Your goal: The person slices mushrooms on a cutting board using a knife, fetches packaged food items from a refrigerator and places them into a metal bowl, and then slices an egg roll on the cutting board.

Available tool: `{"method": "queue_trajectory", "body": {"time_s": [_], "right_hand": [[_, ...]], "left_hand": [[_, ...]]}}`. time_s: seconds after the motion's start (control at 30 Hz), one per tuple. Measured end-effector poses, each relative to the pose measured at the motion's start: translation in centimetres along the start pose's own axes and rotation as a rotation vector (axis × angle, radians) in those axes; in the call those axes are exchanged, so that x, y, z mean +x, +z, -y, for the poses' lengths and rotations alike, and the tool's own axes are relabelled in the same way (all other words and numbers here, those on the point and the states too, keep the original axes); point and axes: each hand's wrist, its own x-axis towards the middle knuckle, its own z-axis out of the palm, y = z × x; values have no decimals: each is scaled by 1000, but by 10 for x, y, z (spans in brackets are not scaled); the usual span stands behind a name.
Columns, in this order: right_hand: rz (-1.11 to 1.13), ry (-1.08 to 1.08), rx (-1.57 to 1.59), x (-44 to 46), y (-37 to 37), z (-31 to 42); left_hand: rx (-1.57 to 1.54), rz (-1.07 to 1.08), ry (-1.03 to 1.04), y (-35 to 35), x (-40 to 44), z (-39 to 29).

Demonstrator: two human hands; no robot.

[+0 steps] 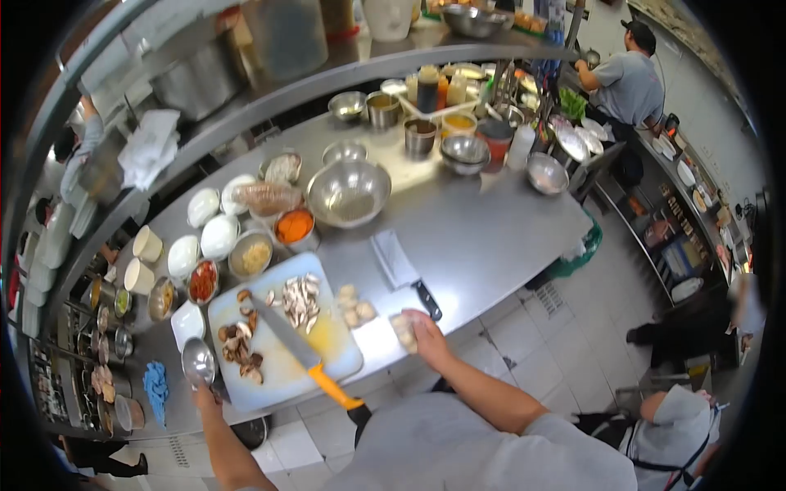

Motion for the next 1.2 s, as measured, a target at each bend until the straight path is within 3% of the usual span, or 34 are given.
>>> {"method": "queue_trajectory", "body": {"time_s": [0.07, 0.13, 0.17, 0.23, 0.27, 0.33, 0.4, 0.43, 0.47, 0.5, 0.53, 0.57, 0.6, 0.63, 0.7, 0.73, 0.8, 0.83, 0.93, 1.0, 1.07, 1.13, 1.2], "right_hand": [[48, -29, 57, 7, -26, -2], [112, 237, 315, 3, -54, 34], [115, 225, 308, 4, -72, 50], [48, 325, 490, 3, -107, 79], [49, 319, 490, 4, -122, 95], [-42, 376, 671, 15, -146, 133], [-66, 390, 678, 38, -159, 158], [-25, 337, 538, 52, -167, 160], [17, 282, 396, 65, -173, 165], [23, 266, 328, 75, -175, 174], [27, 265, 322, 90, -177, 171], [16, -28, -42, 108, -180, 161], [2, -318, -408, 120, -180, 163], [-6, -314, -423, 126, -182, 165], [36, -533, -1099, 132, -175, 181], [39, -495, -1117, 140, -174, 180], [393, -494, -1383, 146, -172, 162], [409, -436, -1382, 144, -173, 153], [297, -462, -1235, 147, -177, 137], [8, -370, -1148, 142, -188, 134], [-2, -243, -1182, 135, -209, 129], [-26, -119, -1215, 137, -213, 124], [-112, -180, -1283, 137, -219, 129]], "left_hand": [[-123, -123, -39, 1, 17, 9], [192, -395, 116, 13, -37, -15], [179, -392, 116, 20, -62, -21], [415, -757, 666, 33, -102, -30], [410, -758, 668, 44, -128, -36], [425, -496, 730, 89, -201, -57], [519, -422, 782, 157, -221, -30], [328, 22, 651, 209, -304, -69], [706, -3, 610, 257, -324, -67], [536, 209, 636, 309, -355, -72], [844, 400, 613, 347, -388, -84], [738, 631, 450, 388, -412, -85], [799, 687, 713, 426, -425, -74], [774, 784, 742, 460, -437, -66], [714, 948, 714, 520, -453, -60], [698, 961, 710, 548, -456, -57], [641, 995, 703, 584, -457, -52], [620, 997, 764, 598, -449, -43], [639, 1026, 692, 600, -434, -55], [644, 964, 639, 572, -429, -82], [496, 856, 815, 544, -404, -90], [503, 769, 696, 528, -383, -93], [468, 611, 1015, 526, -381, -106]]}}
